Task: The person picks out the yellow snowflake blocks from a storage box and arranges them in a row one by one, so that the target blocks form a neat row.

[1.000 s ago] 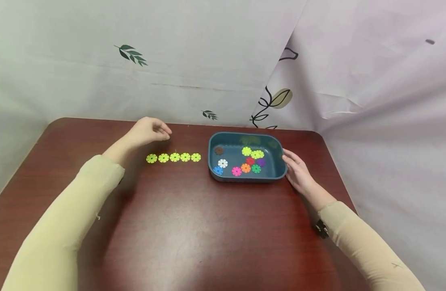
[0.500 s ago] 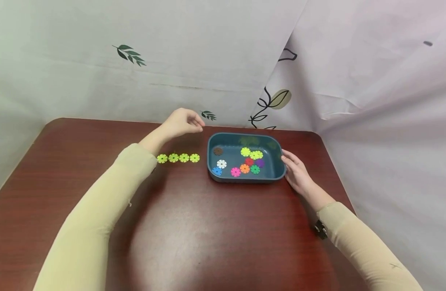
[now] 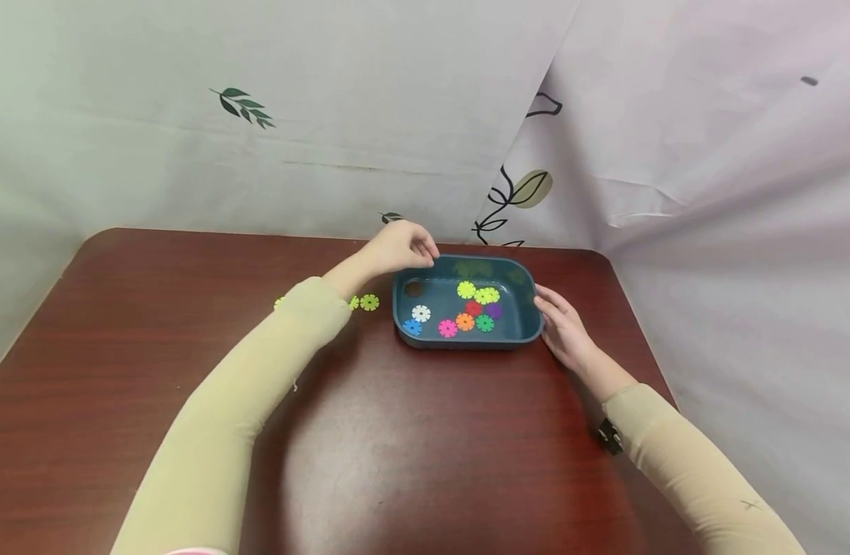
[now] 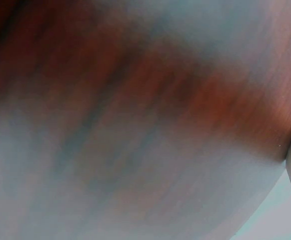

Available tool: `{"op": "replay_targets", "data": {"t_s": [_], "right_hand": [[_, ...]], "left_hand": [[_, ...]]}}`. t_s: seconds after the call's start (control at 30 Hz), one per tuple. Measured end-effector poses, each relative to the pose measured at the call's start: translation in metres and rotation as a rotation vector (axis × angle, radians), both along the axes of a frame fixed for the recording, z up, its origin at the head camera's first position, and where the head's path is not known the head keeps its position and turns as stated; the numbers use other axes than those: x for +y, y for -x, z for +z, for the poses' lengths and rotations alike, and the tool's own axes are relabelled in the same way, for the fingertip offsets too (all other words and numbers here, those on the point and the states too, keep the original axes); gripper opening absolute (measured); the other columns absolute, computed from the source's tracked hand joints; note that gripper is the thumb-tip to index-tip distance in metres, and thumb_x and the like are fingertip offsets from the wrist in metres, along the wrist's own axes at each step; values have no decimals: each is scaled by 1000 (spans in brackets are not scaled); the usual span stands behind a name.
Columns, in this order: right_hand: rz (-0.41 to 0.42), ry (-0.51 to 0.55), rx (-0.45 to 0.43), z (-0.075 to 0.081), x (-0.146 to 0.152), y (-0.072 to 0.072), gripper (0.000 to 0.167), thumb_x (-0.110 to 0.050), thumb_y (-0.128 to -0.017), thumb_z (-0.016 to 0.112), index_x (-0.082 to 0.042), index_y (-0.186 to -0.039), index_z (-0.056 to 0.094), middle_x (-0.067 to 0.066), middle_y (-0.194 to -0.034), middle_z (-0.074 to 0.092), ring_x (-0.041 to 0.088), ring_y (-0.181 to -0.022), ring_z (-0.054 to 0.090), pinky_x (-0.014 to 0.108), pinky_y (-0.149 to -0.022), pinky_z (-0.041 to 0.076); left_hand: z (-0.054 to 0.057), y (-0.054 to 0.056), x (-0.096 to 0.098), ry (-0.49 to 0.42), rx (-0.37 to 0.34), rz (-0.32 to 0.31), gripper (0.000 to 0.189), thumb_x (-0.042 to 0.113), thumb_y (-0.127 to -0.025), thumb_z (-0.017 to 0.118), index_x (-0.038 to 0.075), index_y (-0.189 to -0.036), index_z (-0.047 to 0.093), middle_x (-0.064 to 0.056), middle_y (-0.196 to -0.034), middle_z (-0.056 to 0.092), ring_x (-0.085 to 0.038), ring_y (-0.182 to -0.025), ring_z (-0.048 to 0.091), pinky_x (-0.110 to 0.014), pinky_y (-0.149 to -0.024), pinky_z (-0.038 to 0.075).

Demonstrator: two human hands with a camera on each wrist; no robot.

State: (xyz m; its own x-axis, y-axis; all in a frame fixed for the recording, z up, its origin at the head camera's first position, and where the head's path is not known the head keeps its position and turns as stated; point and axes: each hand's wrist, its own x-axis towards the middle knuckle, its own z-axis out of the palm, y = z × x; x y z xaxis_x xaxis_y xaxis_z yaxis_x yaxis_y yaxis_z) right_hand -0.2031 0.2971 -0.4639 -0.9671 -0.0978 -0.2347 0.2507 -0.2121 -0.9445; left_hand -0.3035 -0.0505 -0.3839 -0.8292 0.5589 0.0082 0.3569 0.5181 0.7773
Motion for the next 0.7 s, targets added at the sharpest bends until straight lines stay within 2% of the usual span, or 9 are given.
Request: {"op": "replay_targets", "data": {"t_s": [0.2, 0.43, 0.7], "right_hand": [[2, 0, 1, 1, -1, -1, 25, -14, -113, 49, -28, -124, 65, -14, -115, 73, 0, -103, 67, 18, -87, 56], [4, 14, 9, 2, -3, -2, 25, -13, -113, 49, -27, -125, 66, -14, -117, 73, 1, -104, 67, 18, -88, 56], [4, 17, 25, 4, -6, -2, 27, -11, -113, 49, -27, -123, 67, -12, -115, 73, 1, -102, 67, 17, -86, 56]], "left_hand": [[-9, -4, 24, 19, 3, -59, 15, 5, -96, 75, -3, -107, 78, -16, -102, 79, -26, -96, 76, -35, -91, 62], [-21, -7, 44, 31, -4, -77, 12, 6, -96, 74, 0, -105, 79, -14, -103, 79, -23, -94, 75, -33, -90, 62], [-34, -9, 59, 83, 71, -128, 12, 5, -97, 73, 1, -106, 79, -12, -102, 79, -22, -95, 73, -33, -90, 61]]}}
